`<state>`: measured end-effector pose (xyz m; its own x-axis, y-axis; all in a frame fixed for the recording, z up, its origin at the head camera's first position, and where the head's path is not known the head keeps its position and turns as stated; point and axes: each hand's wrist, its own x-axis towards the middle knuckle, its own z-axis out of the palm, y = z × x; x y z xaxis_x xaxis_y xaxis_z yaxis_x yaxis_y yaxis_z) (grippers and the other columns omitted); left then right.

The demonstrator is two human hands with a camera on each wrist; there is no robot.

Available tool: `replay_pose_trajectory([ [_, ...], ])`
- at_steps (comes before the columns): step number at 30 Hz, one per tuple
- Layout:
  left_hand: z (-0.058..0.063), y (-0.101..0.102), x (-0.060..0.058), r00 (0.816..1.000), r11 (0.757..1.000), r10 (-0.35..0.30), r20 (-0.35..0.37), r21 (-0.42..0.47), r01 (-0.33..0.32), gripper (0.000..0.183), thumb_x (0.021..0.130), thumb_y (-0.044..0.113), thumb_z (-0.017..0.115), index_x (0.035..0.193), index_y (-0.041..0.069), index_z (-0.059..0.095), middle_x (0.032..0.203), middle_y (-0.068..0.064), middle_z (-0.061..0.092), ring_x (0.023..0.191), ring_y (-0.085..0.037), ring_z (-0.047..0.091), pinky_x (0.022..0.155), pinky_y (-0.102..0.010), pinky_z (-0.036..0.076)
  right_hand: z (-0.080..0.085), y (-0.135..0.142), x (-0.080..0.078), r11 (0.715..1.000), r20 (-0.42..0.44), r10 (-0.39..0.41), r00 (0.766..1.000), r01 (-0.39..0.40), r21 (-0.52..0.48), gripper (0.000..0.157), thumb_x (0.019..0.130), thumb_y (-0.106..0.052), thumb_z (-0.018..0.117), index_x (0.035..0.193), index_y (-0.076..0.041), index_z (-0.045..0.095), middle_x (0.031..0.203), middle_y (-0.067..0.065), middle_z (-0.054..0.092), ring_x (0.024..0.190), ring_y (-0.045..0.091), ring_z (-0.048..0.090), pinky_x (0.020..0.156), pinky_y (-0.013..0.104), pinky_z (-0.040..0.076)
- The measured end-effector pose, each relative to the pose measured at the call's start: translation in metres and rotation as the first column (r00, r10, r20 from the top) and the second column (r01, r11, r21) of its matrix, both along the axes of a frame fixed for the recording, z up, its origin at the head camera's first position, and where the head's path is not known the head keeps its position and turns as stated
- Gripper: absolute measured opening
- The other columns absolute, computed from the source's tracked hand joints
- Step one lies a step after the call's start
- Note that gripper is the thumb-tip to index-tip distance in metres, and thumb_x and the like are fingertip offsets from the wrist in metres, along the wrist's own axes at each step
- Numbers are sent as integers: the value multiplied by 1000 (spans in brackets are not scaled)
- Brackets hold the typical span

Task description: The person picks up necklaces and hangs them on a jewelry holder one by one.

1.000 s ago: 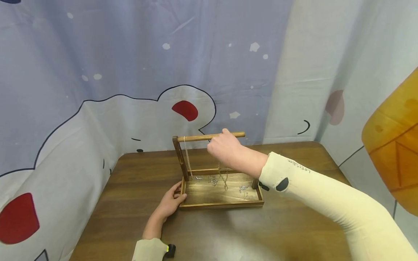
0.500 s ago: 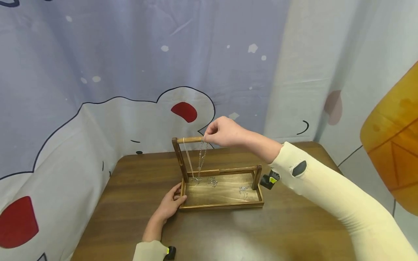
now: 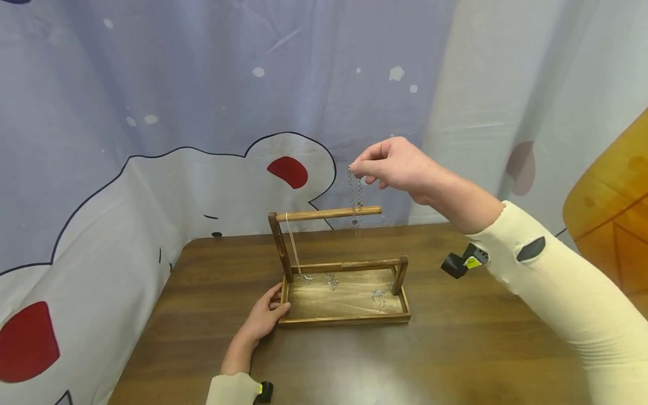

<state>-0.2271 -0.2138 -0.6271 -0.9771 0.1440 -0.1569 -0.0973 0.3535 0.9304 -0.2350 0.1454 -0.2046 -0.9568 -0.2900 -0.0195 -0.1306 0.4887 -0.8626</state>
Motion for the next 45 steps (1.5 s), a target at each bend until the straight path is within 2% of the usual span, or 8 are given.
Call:
replay_pose_trajectory([
  [3, 1, 1, 0, 1000, 1000, 19, 15, 5, -19, 73, 108, 18, 77, 173, 8, 44, 156, -24, 61, 127, -30, 71, 93, -32, 61, 5, 16, -2, 999, 3, -36, 999, 36, 5, 18, 111, -23, 71, 114, -10, 83, 113, -5, 74, 95, 14, 65, 91, 34, 53],
  [7, 39, 13, 16, 1000, 1000, 14, 23, -11, -14, 70, 110, 14, 74, 172, 1, 43, 155, -27, 60, 125, -31, 71, 94, -35, 61, 5, 35, -8, 997, 15, -77, 997, 76, 26, 17, 112, -24, 68, 112, -15, 82, 119, -6, 72, 94, 12, 68, 92, 32, 55],
  [10, 57, 17, 25, 999, 1000, -25, -39, -8, 25, 71, 112, 16, 72, 170, -7, 39, 152, -33, 58, 121, -30, 72, 90, -31, 61, 2, 48, -12, 994, 25, -102, 994, 101, 42, 17, 113, -26, 67, 111, -17, 81, 120, -6, 70, 93, 10, 69, 94, 34, 54],
  [16, 25, 1, 16, 991, 996, -81, -105, 22, 84, 78, 112, 29, 75, 171, -5, 38, 149, -33, 58, 118, -25, 73, 87, -30, 62, -8, 65, -18, 988, 40, -129, 991, 125, 86, 20, 114, -28, 63, 113, -16, 79, 134, 2, 67, 98, 13, 64, 99, 39, 50],
  [30, 8, -11, 7, 999, 999, -37, -27, -20, 36, 79, 109, 29, 78, 173, 2, 40, 155, -27, 59, 120, -21, 72, 87, -26, 60, -47, 79, -51, 978, 98, -153, 983, 136, 158, 27, 117, -29, 57, 117, -9, 75, 164, 20, 57, 106, 19, 56, 98, 38, 50],
  [35, 33, 1, 16, 997, 998, -50, -51, -38, 48, 78, 110, 30, 76, 171, -4, 40, 153, -35, 57, 121, -28, 73, 90, -30, 61, -62, 82, -59, 973, 114, -146, 983, 123, 193, 37, 118, -31, 57, 133, -1, 72, 160, 24, 59, 102, 16, 59, 100, 40, 53],
  [40, 65, 22, 26, 1000, 999, -21, -14, -48, 21, 70, 111, 14, 71, 170, -7, 40, 155, -37, 55, 128, -40, 69, 96, -41, 62, -76, 85, -62, 972, 149, -139, 979, 105, 212, 42, 119, -29, 55, 143, 3, 69, 161, 27, 59, 102, 16, 64, 96, 38, 56],
  [45, 66, 28, 28, 1000, 999, -5, 4, -43, 6, 68, 110, 9, 71, 169, -8, 41, 154, -34, 56, 127, -39, 67, 94, -40, 62, -93, 78, -62, 974, 161, -136, 978, 102, 200, 37, 118, -26, 57, 136, 3, 71, 144, 23, 66, 91, 11, 65, 79, 28, 55],
])
